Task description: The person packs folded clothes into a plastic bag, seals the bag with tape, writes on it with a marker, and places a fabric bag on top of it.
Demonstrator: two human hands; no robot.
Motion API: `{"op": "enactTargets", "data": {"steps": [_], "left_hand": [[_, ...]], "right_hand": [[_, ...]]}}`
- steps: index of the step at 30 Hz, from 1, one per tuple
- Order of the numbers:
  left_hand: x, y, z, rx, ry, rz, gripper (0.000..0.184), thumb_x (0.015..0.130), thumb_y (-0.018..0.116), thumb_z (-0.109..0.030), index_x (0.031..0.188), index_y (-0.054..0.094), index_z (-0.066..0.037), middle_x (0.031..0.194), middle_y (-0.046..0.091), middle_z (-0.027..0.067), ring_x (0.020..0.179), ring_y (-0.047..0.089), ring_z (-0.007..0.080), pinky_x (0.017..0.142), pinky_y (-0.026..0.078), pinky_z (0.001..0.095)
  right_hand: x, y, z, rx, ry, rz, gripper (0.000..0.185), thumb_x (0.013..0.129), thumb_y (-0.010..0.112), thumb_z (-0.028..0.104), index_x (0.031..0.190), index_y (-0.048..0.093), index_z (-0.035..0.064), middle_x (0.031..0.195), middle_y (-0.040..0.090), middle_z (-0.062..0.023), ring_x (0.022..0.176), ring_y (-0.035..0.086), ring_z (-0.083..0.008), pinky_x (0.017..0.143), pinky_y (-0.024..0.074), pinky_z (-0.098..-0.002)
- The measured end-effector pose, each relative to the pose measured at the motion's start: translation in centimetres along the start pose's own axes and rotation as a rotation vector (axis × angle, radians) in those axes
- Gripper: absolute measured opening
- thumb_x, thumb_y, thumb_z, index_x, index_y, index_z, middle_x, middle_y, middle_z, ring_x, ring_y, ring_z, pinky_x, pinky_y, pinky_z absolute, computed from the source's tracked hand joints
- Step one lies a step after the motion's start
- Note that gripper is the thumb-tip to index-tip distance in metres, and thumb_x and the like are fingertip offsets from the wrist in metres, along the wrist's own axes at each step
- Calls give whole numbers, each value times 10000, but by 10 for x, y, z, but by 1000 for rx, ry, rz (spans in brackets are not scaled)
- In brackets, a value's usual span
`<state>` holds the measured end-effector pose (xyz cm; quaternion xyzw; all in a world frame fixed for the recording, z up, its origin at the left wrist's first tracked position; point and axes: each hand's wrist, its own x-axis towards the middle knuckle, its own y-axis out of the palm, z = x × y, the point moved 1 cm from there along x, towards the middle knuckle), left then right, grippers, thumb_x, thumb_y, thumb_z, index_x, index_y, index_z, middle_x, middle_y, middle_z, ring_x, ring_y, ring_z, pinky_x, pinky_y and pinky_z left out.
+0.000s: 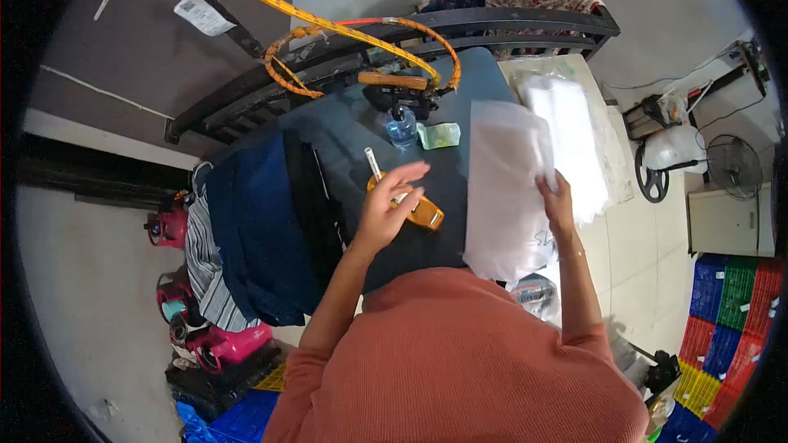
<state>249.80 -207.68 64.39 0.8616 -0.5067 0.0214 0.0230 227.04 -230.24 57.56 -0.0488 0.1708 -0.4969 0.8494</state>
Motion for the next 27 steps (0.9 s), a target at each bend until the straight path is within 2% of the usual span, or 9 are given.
{"op": "enactTargets", "data": {"steps": [6, 11, 12, 15, 20, 22, 24, 26, 27], "left_hand": [[53, 39, 10, 0, 78, -186, 665, 773, 691, -172, 1311, 326, -29, 1254, 484, 123, 1134, 473, 193, 898, 409, 312], [45, 39, 6, -25, 88, 26, 377, 734, 735, -191, 1024, 590, 1, 1000, 625, 83, 867, 564, 106, 759, 463, 284], [40, 42, 22, -37, 89, -19, 246, 728, 722, -151, 890, 639, 15, 867, 657, 81, 781, 592, 117, 713, 477, 287], [19, 58, 87, 95, 136, -45, 238, 722, 688, -95, 931, 636, 8, 875, 664, 95, 805, 611, 143, 712, 475, 273], [4, 59, 149, 256, 31, -47, 282, 717, 616, -55, 996, 621, -17, 929, 654, 134, 851, 634, 210, 737, 482, 288], [8, 52, 193, 373, 49, -33, 261, 705, 582, -74, 955, 623, -14, 895, 647, 159, 855, 625, 290, 755, 489, 340], [12, 45, 204, 453, 34, -57, 249, 706, 584, -98, 937, 624, -15, 884, 644, 165, 855, 618, 307, 760, 486, 359], [12, 44, 198, 527, 2, -70, 240, 708, 586, -122, 919, 626, -16, 872, 641, 171, 855, 611, 325, 765, 484, 378], [12, 47, 184, 532, 19, -69, 240, 708, 593, -140, 913, 627, -19, 868, 640, 172, 848, 610, 328, 758, 483, 385]], "right_hand": [[-57, 3, 105, 264, -249, -63, 258, 847, 607, 154, 1015, 565, -37, 867, 593, -57, 827, 534, -149, 765, 433, -271], [-52, -7, 100, -47, -309, 87, 340, 828, 621, 116, 1104, 501, -43, 1029, 565, -93, 946, 516, -149, 830, 415, -282], [-48, -13, 96, -146, -250, 238, 419, 780, 638, 51, 1152, 466, -37, 1088, 554, -117, 1006, 513, -159, 859, 412, -293], [-52, -9, 70, -3, -374, 339, 476, 713, 644, -14, 1157, 472, -31, 1052, 584, -120, 1001, 537, -187, 860, 426, -308], [-8, 12, -68, -484, -507, 370, 558, 657, 678, 41, 1176, 476, 0, 1033, 595, -127, 999, 545, -207, 888, 423, -325], [3, 15, -80, -388, -259, 531, 628, 649, 695, 66, 1226, 450, 23, 1150, 554, -138, 1095, 498, -227, 948, 381, -339], [-6, -3, 12, -246, -253, 865, 749, 643, 718, 85, 1308, 377, 33, 1290, 456, -140, 1207, 405, -240, 1022, 300, -346], [-12, -27, 83, -166, -272, 870, 894, 622, 759, 125, 1368, 275, 32, 1377, 347, -139, 1277, 303, -229, 1072, 206, -354], [-22, -30, 122, -172, -400, 863, 773, 669, 733, 127, 1330, 350, 6, 1291, 454, -164, 1191, 427, -222, 1020, 309, -356]]}}
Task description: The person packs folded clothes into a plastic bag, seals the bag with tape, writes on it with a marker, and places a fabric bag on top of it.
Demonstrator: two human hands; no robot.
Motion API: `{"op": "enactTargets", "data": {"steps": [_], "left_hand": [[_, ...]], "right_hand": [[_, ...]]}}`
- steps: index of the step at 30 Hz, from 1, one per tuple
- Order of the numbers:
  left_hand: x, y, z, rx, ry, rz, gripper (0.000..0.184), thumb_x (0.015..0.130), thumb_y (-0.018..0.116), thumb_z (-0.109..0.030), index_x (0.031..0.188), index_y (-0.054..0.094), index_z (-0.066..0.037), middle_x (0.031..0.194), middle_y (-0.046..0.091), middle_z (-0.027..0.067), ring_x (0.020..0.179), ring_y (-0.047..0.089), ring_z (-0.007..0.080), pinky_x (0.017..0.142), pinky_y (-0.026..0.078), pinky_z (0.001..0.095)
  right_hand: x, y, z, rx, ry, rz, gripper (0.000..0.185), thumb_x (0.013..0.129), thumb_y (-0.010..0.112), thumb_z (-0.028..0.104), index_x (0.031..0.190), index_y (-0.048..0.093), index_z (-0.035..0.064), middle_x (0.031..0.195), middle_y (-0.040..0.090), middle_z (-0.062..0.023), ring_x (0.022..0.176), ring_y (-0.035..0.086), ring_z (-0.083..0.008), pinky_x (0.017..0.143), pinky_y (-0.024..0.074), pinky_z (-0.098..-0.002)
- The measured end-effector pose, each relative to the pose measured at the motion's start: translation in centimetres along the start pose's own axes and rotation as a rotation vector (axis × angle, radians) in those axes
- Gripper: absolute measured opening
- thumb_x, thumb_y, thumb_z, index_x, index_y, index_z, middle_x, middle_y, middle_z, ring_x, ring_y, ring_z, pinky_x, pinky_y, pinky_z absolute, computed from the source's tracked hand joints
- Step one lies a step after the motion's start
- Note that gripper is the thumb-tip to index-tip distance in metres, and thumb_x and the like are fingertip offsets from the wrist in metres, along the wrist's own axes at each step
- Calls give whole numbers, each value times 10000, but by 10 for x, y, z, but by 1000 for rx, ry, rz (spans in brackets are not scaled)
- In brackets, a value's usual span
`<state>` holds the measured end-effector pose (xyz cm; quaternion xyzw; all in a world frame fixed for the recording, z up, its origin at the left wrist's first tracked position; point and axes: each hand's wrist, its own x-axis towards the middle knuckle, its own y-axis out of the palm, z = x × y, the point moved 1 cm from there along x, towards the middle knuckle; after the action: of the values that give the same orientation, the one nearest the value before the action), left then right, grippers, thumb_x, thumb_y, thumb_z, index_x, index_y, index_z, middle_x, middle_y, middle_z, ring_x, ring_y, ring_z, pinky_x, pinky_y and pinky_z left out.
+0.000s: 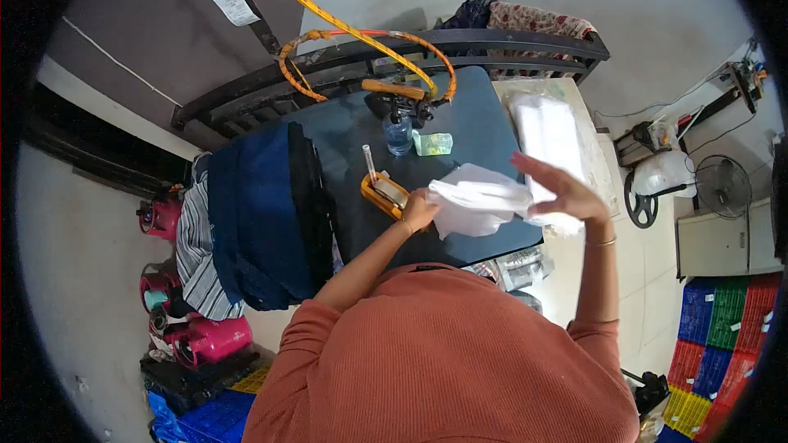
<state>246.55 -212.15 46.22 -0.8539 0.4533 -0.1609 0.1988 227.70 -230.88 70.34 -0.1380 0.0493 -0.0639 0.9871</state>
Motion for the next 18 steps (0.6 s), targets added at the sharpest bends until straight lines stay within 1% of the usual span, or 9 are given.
{"op": "enactTargets", "data": {"steps": [2, 3, 4, 8, 10, 14, 16, 17, 18], "left_hand": [[5, 0, -9, 7, 39, -19, 251, 703, 625, -190, 893, 627, -26, 851, 635, 179, 835, 609, 337, 728, 482, 395], [5, 0, -10, -18, 16, -17, 261, 701, 636, -201, 895, 626, -27, 848, 636, 179, 834, 609, 338, 719, 483, 395], [7, -1, -11, -42, -1, -17, 272, 699, 646, -212, 897, 625, -27, 845, 636, 179, 834, 610, 340, 710, 484, 395], [5, -13, -29, -78, 33, -54, 290, 702, 649, -230, 909, 622, -29, 853, 635, 181, 839, 609, 342, 708, 487, 393], [6, -19, -46, -128, -41, 42, 302, 694, 675, -204, 938, 622, -33, 881, 643, 165, 835, 625, 309, 719, 490, 370], [10, -37, -91, -326, 36, 32, 337, 681, 718, -178, 966, 620, -29, 913, 653, 127, 835, 633, 233, 739, 488, 333], [12, -45, -109, -418, 31, 72, 411, 671, 751, -173, 1022, 599, -23, 974, 643, 98, 881, 607, 165, 770, 476, 302], [13, -48, -114, -421, 37, 73, 411, 671, 751, -173, 1022, 599, -23, 974, 643, 98, 881, 607, 165, 770, 476, 302], [13, -51, -118, -522, 49, 127, 433, 677, 751, -146, 1047, 578, -3, 1003, 632, 102, 902, 597, 157, 776, 476, 295]], "right_hand": [[13, 1, 40, -36, 185, 34, 530, 762, 660, 83, 1246, 465, -9, 1136, 584, -131, 1035, 554, -199, 908, 427, -305], [20, 12, 38, -157, 141, -42, 324, 812, 597, 94, 1121, 580, -4, 1000, 646, -127, 887, 624, -197, 812, 480, -285], [25, 19, 37, -583, 124, -44, 275, 762, 615, 90, 1026, 630, 14, 876, 655, -162, 768, 642, -268, 699, 494, -320], [37, 32, 31, -743, 145, -31, 184, 727, 569, 39, 878, 674, 42, 768, 635, -177, 684, 614, -325, 643, 488, -364], [39, 37, 30, -960, 138, -175, 133, 726, 566, 41, 805, 673, 39, 730, 632, -169, 653, 611, -325, 622, 489, -363], [36, 25, 39, -917, 99, -295, 64, 713, 612, 53, 745, 665, 35, 692, 633, -149, 627, 618, -296, 604, 491, -338], [33, 10, 56, -669, 56, -269, 61, 689, 670, 69, 730, 661, 25, 662, 637, -121, 588, 617, -228, 590, 487, -302], [30, 3, 74, -596, 7, -262, 77, 699, 683, 72, 720, 647, 7, 636, 626, -73, 580, 573, -129, 577, 467, -265], [27, -4, 95, -588, -49, -309, 63, 695, 676, 37, 721, 638, -5, 655, 626, -69, 608, 571, -104, 573, 466, -257]]}}
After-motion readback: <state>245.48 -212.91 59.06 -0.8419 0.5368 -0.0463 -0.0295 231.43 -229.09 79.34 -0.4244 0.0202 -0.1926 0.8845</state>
